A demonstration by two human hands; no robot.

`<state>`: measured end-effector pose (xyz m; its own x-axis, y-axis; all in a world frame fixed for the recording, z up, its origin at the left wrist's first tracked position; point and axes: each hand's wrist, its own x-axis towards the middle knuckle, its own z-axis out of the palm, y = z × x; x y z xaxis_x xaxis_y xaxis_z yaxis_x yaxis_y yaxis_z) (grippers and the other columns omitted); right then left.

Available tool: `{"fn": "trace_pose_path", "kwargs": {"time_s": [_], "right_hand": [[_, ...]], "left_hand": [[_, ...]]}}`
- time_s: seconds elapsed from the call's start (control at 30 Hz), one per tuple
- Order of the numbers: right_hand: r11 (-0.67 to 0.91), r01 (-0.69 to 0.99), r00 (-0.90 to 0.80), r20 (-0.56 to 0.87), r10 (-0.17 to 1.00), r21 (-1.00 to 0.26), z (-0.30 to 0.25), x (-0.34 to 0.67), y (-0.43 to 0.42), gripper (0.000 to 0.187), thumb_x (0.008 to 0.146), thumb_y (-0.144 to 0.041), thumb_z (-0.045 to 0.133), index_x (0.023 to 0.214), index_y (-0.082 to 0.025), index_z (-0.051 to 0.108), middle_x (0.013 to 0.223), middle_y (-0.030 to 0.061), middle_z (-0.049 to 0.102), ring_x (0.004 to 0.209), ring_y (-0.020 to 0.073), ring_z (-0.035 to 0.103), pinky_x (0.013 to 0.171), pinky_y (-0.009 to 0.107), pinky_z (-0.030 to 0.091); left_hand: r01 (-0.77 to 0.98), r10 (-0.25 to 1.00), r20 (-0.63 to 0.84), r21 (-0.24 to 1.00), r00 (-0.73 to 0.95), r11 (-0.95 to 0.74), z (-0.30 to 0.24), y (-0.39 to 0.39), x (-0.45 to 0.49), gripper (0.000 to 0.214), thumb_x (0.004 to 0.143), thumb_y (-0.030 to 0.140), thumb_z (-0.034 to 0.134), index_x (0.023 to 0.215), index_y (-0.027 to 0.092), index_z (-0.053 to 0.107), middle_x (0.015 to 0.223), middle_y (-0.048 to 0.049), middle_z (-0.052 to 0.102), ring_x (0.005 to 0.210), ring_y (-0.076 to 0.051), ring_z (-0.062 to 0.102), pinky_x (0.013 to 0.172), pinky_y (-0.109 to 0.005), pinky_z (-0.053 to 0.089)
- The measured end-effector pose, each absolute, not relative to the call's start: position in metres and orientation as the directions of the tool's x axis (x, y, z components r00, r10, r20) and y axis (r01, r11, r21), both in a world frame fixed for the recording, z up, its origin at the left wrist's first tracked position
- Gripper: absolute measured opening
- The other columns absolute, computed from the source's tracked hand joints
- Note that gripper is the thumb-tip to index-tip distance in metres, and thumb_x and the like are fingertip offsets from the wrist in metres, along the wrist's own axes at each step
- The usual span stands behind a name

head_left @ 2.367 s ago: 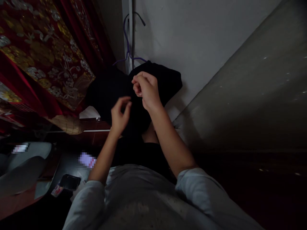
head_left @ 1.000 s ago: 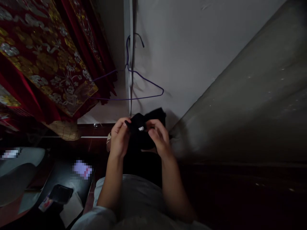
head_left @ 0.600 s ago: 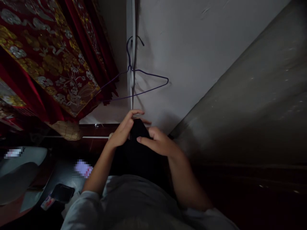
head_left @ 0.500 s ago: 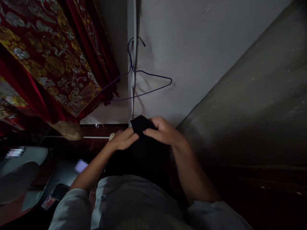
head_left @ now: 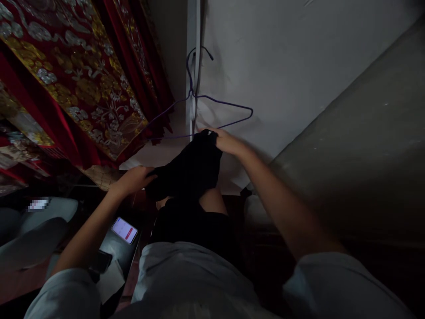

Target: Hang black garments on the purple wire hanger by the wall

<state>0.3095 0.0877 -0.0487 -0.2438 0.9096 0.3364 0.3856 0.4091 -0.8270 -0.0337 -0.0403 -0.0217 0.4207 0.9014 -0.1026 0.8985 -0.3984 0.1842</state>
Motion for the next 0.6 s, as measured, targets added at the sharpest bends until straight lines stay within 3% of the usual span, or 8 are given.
{"fn": "trace_pose_path", "kwargs": {"time_s": [0.13, 0.3, 0.47, 0.6], "right_hand": [[0.325, 0.531, -0.087, 0.332, 0.939, -0.783, -0.047, 0.322, 0.081, 0.019, 0.078, -0.028, 0.056, 0.066, -0.017, 0.065, 0.06, -0.0006, 0.053, 0.064, 0.0162, 0.053, 0.062, 0.027, 0.036], [0.298, 0.586, 0.037, 0.393, 0.919, -0.754, -0.031, 0.347, 0.056, 0.023, 0.075, -0.033, 0.062, 0.058, -0.018, 0.061, 0.052, -0.0029, 0.036, 0.055, 0.0123, 0.039, 0.056, 0.027, 0.024], [0.339, 0.489, -0.056, 0.359, 0.932, -0.804, -0.024, 0.342, 0.026, 0.026, 0.076, -0.043, 0.065, 0.07, -0.017, 0.068, 0.061, -0.0017, 0.05, 0.063, 0.0147, 0.049, 0.06, 0.027, 0.033], [0.445, 0.442, -0.125, 0.438, 0.89, -0.779, -0.023, 0.336, 0.004, 0.019, 0.079, -0.033, 0.06, 0.083, -0.018, 0.071, 0.072, 0.0014, 0.062, 0.075, 0.0188, 0.06, 0.069, 0.031, 0.045]], "left_hand": [[0.813, 0.902, 0.031, 0.421, 0.43, -0.402, -0.034, -0.016, -0.048, 0.032, 0.1, 0.036, 0.044, 0.097, 0.017, 0.069, 0.123, -0.0142, 0.071, 0.113, -0.026, 0.068, 0.105, -0.041, 0.051], [0.728, 0.882, 0.311, 0.5, 0.354, -0.469, -0.026, 0.006, -0.034, 0.035, 0.099, 0.044, 0.048, 0.097, 0.016, 0.069, 0.15, -0.0157, 0.056, 0.144, -0.031, 0.051, 0.124, -0.049, 0.038], [0.586, 0.654, 0.663, 0.382, 0.366, -0.715, 0.009, 0.015, 0.017, 0.032, 0.104, 0.045, 0.05, 0.117, 0.019, 0.065, 0.143, -0.0135, 0.061, 0.147, -0.03, 0.046, 0.124, -0.051, 0.035], [0.544, 0.605, 0.73, 0.383, 0.318, -0.747, 0.015, 0.042, 0.027, 0.033, 0.103, 0.037, 0.053, 0.13, 0.02, 0.062, 0.123, -0.011, 0.07, 0.122, -0.025, 0.065, 0.114, -0.044, 0.046]]}}
